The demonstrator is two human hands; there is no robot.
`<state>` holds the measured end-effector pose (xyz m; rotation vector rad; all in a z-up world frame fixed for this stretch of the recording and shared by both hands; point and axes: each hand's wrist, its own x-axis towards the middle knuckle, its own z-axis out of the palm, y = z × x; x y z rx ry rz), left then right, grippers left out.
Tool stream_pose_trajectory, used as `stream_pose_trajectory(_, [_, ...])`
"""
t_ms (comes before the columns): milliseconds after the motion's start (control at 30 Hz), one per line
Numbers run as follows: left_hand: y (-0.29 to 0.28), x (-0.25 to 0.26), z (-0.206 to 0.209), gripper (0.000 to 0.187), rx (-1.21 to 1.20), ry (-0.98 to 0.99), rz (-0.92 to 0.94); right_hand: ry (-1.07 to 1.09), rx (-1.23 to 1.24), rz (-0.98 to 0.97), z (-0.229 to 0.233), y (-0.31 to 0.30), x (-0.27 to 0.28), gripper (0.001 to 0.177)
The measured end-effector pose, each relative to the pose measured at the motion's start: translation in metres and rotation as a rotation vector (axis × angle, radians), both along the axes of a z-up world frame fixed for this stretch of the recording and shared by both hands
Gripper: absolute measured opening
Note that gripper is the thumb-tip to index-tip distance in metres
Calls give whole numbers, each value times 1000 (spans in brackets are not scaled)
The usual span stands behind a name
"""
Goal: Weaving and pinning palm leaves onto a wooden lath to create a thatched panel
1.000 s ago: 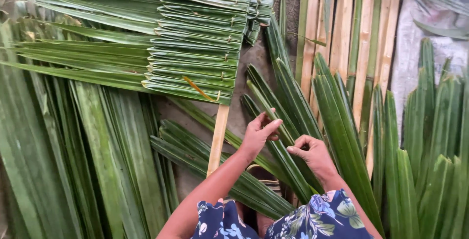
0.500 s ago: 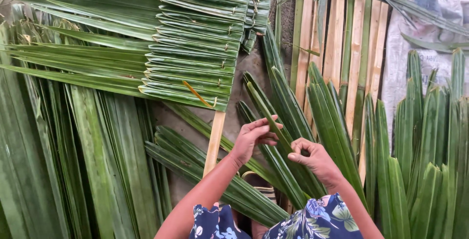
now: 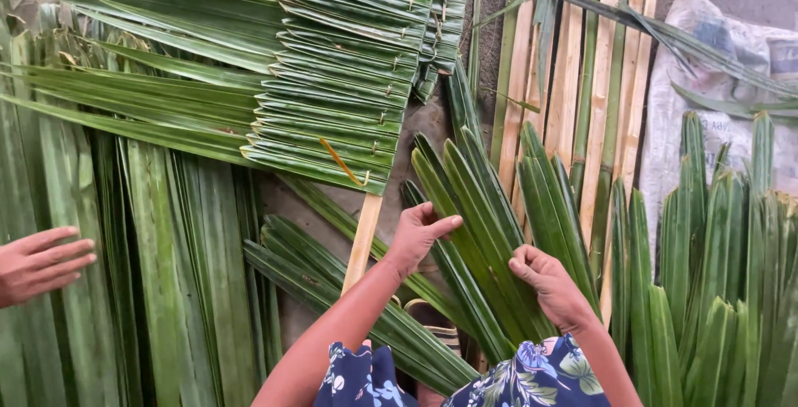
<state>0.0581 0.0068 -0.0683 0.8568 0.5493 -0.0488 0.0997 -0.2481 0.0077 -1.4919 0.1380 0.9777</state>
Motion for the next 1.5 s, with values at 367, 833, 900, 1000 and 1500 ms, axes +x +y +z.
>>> stream_pose_trajectory(367, [-1,-4,32,20,76,26,-99,-48,-178,-76,18,27,-12,21])
stream_pose_trajectory(833, [-12,-10,44,54,216,6,-61,-279,-223,-36,1,28,-21,12])
stream_pose_trajectory(900, [-13,-12,45,65,311,12,-60,-278,-260,-38,-2,27,-22,13])
stream_pose_trajectory(1000, [-16,-11,41,66,306,7,-19,-297,-276,-25,0,30,-22,17])
stream_pose_trajectory(1500, [-15,-15,59,65,327,-26,-4,-297,-327,-61,18,40,-28,22])
